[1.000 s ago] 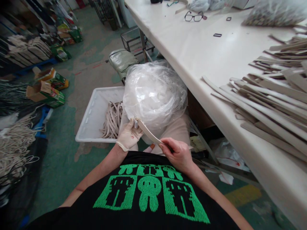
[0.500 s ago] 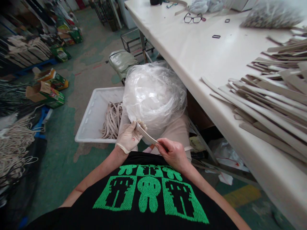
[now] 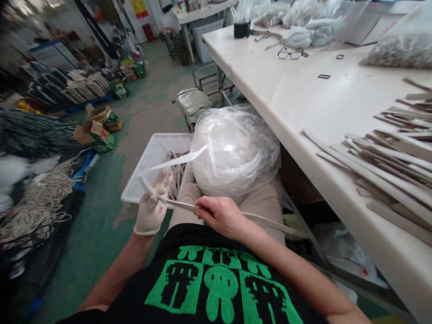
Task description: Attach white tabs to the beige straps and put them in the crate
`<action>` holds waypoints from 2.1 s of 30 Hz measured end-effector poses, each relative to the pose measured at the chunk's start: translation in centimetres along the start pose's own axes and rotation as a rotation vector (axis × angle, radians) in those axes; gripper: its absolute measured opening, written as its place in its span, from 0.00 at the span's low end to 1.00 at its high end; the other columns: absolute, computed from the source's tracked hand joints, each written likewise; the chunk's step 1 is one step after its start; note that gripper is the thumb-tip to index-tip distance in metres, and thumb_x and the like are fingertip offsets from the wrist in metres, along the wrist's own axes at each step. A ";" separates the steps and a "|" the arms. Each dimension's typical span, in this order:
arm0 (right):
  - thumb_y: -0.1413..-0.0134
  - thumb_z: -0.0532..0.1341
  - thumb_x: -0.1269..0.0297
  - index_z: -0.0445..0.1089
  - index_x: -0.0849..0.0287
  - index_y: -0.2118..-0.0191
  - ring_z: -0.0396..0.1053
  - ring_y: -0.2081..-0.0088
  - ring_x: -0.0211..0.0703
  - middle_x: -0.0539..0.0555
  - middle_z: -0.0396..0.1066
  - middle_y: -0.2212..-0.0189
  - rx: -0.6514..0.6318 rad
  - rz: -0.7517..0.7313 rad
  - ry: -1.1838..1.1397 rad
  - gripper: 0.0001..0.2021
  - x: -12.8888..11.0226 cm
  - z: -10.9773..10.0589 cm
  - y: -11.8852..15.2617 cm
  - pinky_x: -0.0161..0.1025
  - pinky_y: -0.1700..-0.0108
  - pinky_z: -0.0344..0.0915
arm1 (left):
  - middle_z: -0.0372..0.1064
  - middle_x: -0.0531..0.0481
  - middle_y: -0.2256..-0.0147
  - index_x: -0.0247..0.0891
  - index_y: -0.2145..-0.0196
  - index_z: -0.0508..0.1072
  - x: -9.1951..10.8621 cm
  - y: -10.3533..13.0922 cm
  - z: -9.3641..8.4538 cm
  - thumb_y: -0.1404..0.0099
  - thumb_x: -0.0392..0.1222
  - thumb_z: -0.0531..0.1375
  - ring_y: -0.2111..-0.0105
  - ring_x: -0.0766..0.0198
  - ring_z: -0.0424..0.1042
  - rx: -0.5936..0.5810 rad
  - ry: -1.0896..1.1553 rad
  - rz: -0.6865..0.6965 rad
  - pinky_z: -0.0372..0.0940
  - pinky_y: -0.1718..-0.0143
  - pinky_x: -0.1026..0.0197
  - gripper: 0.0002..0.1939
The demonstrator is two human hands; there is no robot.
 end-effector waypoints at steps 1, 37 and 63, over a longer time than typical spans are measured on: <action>0.34 0.58 0.61 0.75 0.57 0.60 0.71 0.72 0.36 0.50 0.77 0.71 -0.046 -0.017 -0.003 0.09 -0.5 0.3 -0.6 0.32 0.69 0.62 | 0.70 0.53 0.41 0.48 0.69 0.83 1.2 0.4 -0.9 0.44 0.53 0.71 0.33 0.49 0.58 0.028 -0.068 0.117 0.50 0.30 0.42 0.09; 0.38 0.57 0.59 0.69 0.57 0.43 0.69 0.79 0.38 0.49 0.74 0.74 -0.126 0.169 0.109 0.19 2.3 1.7 -2.2 0.35 0.74 0.62 | 0.78 0.44 0.53 0.38 0.49 0.76 -6.1 5.0 -1.0 0.30 0.40 0.60 0.54 0.63 0.77 0.459 0.630 -0.717 0.66 0.49 0.62 0.14; 0.37 0.60 0.61 0.68 0.56 0.42 0.68 0.76 0.36 0.49 0.75 0.72 -0.139 0.163 -0.059 0.19 2.1 0.0 -0.1 0.33 0.74 0.64 | 0.79 0.45 0.56 0.36 0.49 0.76 -5.7 4.7 1.8 0.29 0.38 0.58 0.56 0.62 0.77 0.327 0.624 -0.856 0.67 0.48 0.60 0.14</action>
Point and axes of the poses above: each hand's wrist, its own y-axis away from the middle knuckle, its own z-axis out of the palm, x = y × z, the point moved 1 cm from there along -y, towards the middle knuckle
